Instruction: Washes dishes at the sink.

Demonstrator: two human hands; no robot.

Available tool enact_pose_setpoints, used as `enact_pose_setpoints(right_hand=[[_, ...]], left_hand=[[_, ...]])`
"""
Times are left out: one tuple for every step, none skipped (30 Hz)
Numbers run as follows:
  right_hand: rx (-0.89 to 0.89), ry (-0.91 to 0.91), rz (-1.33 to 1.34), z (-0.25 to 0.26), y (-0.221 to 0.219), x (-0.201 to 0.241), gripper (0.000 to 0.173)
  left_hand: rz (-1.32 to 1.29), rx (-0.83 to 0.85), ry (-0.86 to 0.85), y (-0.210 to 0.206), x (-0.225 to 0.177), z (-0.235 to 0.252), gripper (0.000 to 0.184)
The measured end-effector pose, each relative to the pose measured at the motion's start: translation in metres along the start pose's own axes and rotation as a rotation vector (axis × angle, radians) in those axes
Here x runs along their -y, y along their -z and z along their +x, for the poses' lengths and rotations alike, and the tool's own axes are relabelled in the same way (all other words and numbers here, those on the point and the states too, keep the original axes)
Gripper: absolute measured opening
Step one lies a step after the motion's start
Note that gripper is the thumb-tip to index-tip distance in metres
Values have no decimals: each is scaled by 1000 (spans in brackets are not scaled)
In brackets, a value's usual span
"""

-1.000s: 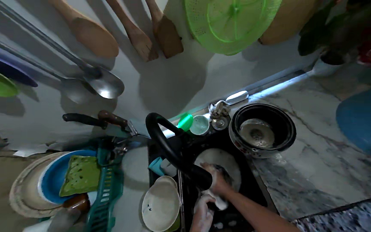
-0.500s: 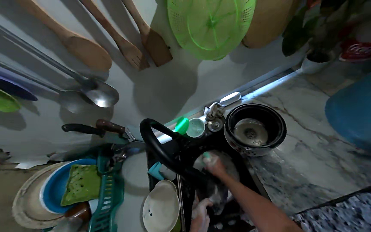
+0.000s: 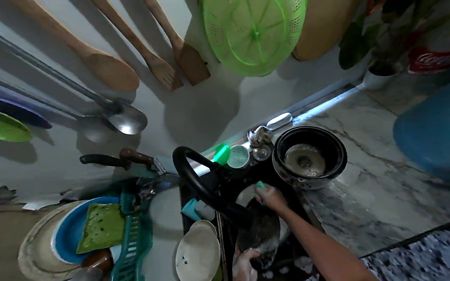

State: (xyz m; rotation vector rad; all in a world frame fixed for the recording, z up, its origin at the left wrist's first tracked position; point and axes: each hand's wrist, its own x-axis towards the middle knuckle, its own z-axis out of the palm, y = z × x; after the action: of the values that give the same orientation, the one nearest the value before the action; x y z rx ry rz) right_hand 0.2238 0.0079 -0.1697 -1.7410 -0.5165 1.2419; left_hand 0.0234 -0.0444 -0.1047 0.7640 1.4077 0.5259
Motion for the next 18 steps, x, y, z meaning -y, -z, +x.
enact_pose_setpoints(right_hand=[[52,-35,10,5,2,1,38],[97,-31,-38,5,2,8,38],[143,-6,-120,-1,-1,21,38],[205,49,-225,-13,-8,36,37],[282,132,-337,-28,-15,49,37],[344,251,-446,-40,-23,57,41],[357,398,-505,-47,-28,59,43],[339,529,-479,-48,-31,56,42],[317,575,-394,-44,-31,53,42],[298,511,-276,-39,-28,49,42],[265,370,-159,-31,-23,47,41],[215,239,-83,-20,-21,45,39],[194,164,-87,-15,-21,48,39],[211,142,-161,-19,-21,57,41],[249,174,-264,-29,-22,68,41],[303,248,-366,-42,-24,78,39],[355,358,-448,-52,-28,81,39],[395,466,-496,-60,-34,79,41]], left_hand=[[23,20,9,0,-4,-4,59],[51,40,28,-2,-11,-4,54],[79,69,59,-4,-20,-3,54],[123,107,78,-4,-27,0,58],[168,135,77,-4,-31,3,63],[190,131,58,-6,-34,6,66],[194,109,14,-9,-35,9,66],[195,90,-42,-11,-35,10,69],[196,65,-100,-11,-33,10,71],[182,39,-134,-12,-30,7,73],[154,11,-148,-14,-26,3,75],[122,-5,-155,-16,-22,0,76],[82,-3,-153,-17,-19,-2,74],[31,12,-138,-16,-16,-4,69],[-29,39,-117,-14,-15,-5,61],[-81,61,-100,-11,-17,-3,51],[-106,87,-91,-8,-20,-1,46],[-104,109,-99,-3,-22,1,43]])
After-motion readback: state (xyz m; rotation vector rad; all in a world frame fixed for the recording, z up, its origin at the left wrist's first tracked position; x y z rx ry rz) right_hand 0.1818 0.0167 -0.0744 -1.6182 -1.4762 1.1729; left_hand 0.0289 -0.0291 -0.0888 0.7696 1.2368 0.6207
